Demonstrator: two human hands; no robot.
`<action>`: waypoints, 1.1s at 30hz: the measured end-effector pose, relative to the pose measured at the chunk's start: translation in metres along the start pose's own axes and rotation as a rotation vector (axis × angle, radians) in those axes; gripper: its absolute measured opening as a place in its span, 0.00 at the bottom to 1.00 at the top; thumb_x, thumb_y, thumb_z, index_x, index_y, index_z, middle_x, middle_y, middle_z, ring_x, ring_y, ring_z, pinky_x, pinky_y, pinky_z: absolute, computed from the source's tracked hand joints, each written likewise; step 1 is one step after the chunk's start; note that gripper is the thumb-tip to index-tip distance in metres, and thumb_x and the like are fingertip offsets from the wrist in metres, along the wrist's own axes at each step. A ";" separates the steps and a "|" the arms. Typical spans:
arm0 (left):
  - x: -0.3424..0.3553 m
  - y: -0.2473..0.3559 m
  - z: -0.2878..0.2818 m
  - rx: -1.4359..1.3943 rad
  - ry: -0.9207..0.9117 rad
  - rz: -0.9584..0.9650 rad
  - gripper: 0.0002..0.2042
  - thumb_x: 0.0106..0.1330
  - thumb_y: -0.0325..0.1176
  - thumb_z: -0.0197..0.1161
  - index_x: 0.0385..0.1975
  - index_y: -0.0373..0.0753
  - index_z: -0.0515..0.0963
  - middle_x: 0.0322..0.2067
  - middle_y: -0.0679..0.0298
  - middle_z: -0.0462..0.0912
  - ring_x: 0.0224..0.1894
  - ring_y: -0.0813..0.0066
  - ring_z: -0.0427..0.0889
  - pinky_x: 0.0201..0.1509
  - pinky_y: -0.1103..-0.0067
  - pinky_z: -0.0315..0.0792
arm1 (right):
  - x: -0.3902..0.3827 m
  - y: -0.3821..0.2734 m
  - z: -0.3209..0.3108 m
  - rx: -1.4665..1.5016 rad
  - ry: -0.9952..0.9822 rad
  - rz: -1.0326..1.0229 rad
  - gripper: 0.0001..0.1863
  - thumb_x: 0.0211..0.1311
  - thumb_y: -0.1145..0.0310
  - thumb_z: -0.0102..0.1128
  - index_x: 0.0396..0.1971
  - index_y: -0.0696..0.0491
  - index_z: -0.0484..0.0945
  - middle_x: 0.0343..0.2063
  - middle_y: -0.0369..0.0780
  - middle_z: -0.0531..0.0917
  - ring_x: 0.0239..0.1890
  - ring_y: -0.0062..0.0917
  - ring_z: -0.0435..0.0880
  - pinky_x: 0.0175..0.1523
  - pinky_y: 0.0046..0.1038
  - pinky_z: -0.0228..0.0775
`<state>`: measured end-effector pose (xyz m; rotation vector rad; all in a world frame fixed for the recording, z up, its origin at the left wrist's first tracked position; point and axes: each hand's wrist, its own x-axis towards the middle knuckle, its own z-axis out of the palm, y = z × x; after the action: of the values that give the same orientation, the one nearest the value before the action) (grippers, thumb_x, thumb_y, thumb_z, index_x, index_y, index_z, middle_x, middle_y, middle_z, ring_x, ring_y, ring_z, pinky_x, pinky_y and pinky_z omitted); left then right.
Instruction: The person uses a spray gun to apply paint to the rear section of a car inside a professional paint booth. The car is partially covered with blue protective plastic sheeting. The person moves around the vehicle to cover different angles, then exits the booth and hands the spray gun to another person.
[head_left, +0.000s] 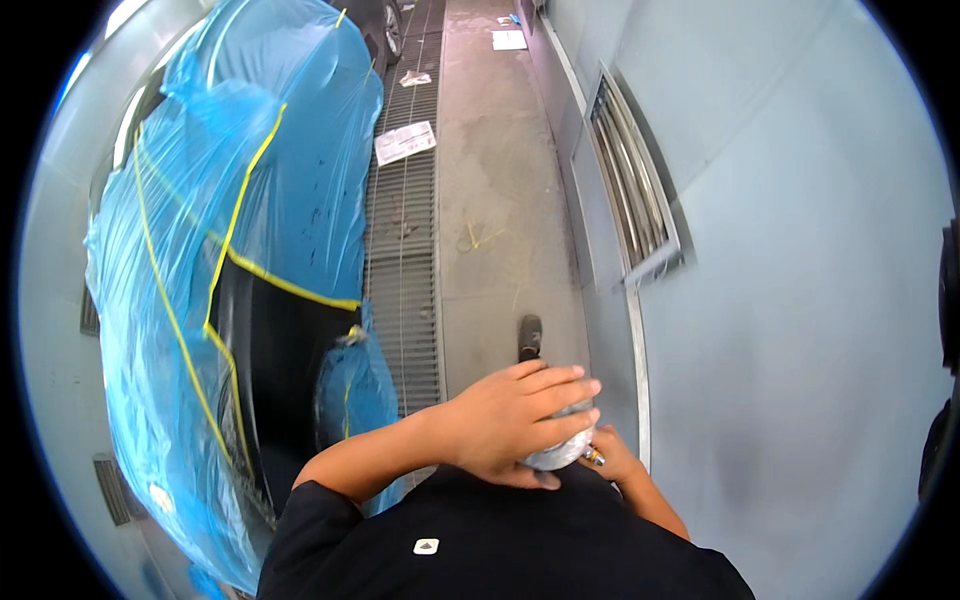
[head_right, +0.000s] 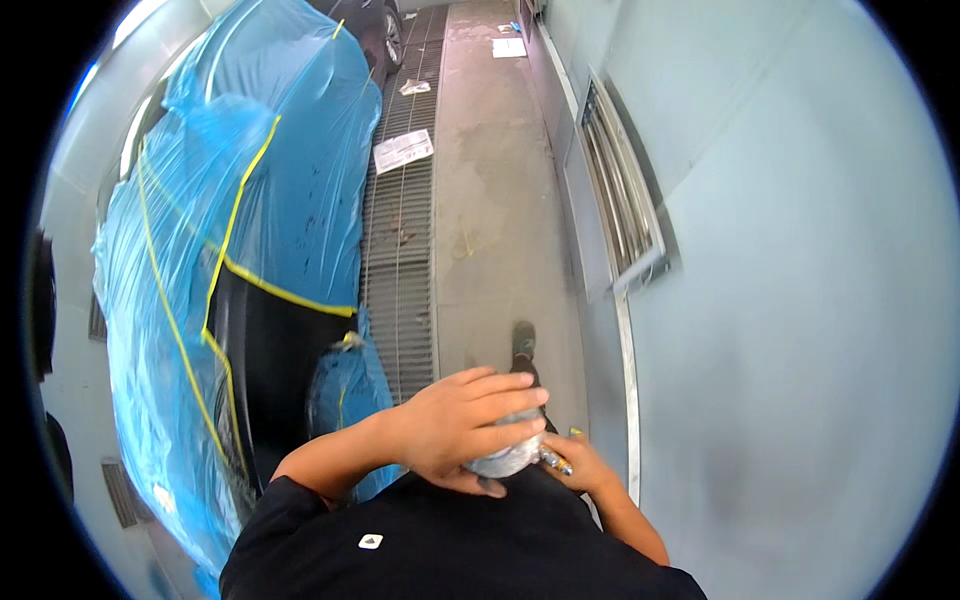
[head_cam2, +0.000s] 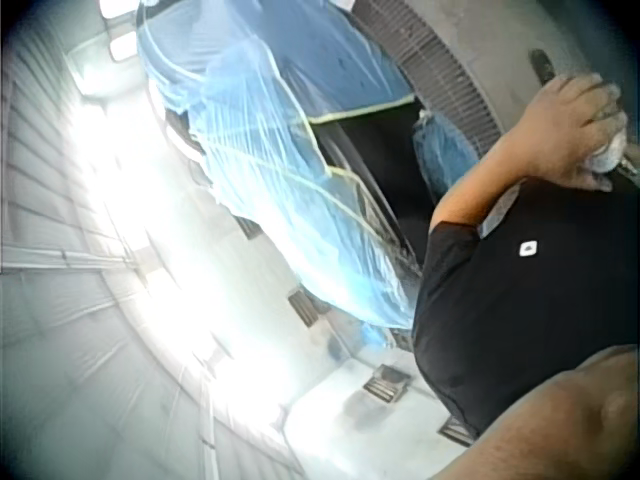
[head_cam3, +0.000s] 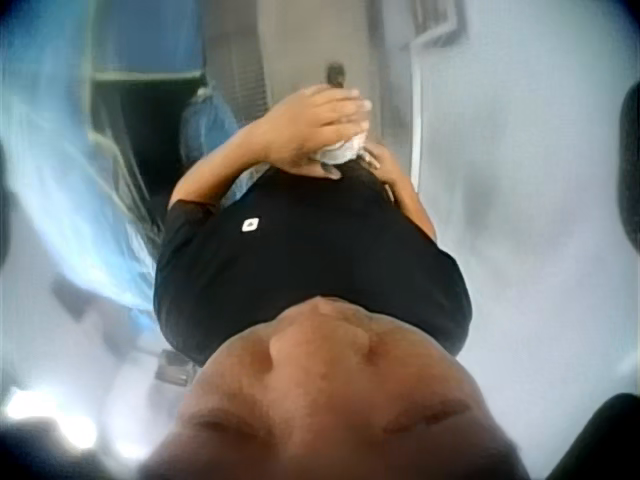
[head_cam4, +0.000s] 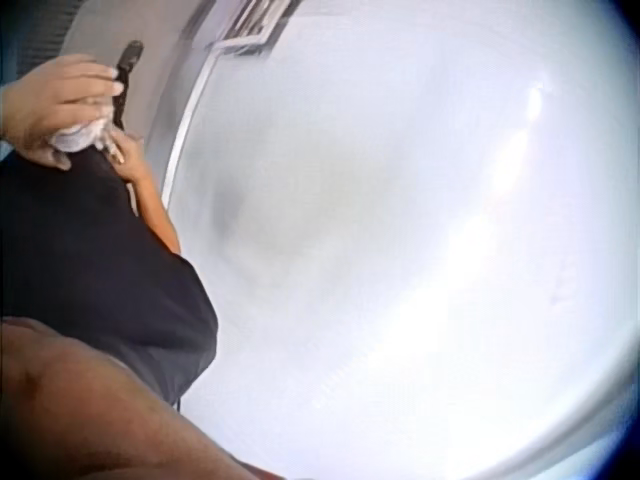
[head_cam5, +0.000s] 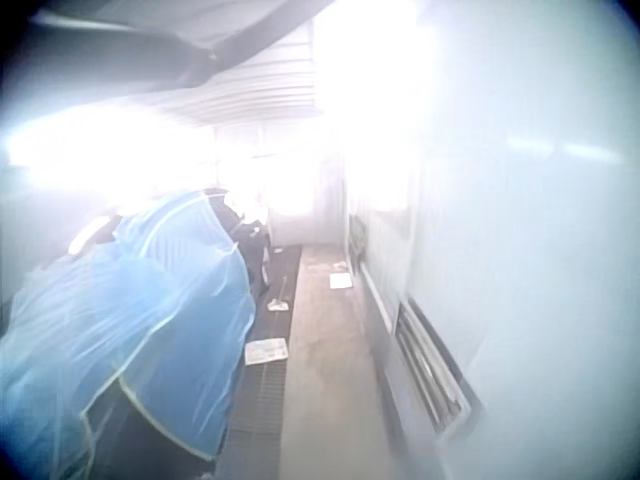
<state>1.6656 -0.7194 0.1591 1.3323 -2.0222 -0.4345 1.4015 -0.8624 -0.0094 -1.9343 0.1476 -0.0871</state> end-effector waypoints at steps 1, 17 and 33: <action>0.016 -0.031 -0.015 0.002 -0.025 0.015 0.40 0.50 0.52 0.77 0.63 0.40 0.72 0.67 0.49 0.68 0.68 0.45 0.68 0.60 0.56 0.70 | 0.034 0.013 -0.021 0.022 -0.030 -0.016 0.23 0.54 0.71 0.69 0.52 0.51 0.80 0.34 0.47 0.86 0.33 0.46 0.85 0.37 0.39 0.75; 0.191 -0.399 -0.284 0.293 0.429 -0.320 0.35 0.42 0.43 0.79 0.50 0.31 0.76 0.52 0.46 0.80 0.50 0.46 0.81 0.53 0.60 0.75 | 0.548 0.086 -0.302 0.002 -0.295 -0.100 0.28 0.53 0.62 0.69 0.55 0.52 0.76 0.35 0.52 0.85 0.38 0.52 0.84 0.43 0.42 0.75; 0.404 -0.909 -0.626 0.490 0.696 -0.590 0.35 0.54 0.39 0.73 0.56 0.21 0.70 0.49 0.39 0.79 0.50 0.42 0.79 0.55 0.59 0.73 | 1.116 0.139 -0.473 -0.285 0.409 0.010 0.23 0.57 0.74 0.66 0.53 0.57 0.71 0.30 0.55 0.82 0.33 0.52 0.84 0.34 0.45 0.74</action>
<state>2.6105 -1.4167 0.2060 2.0309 -1.1664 0.2867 2.4348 -1.5098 0.0204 -2.1786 0.4621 -0.4781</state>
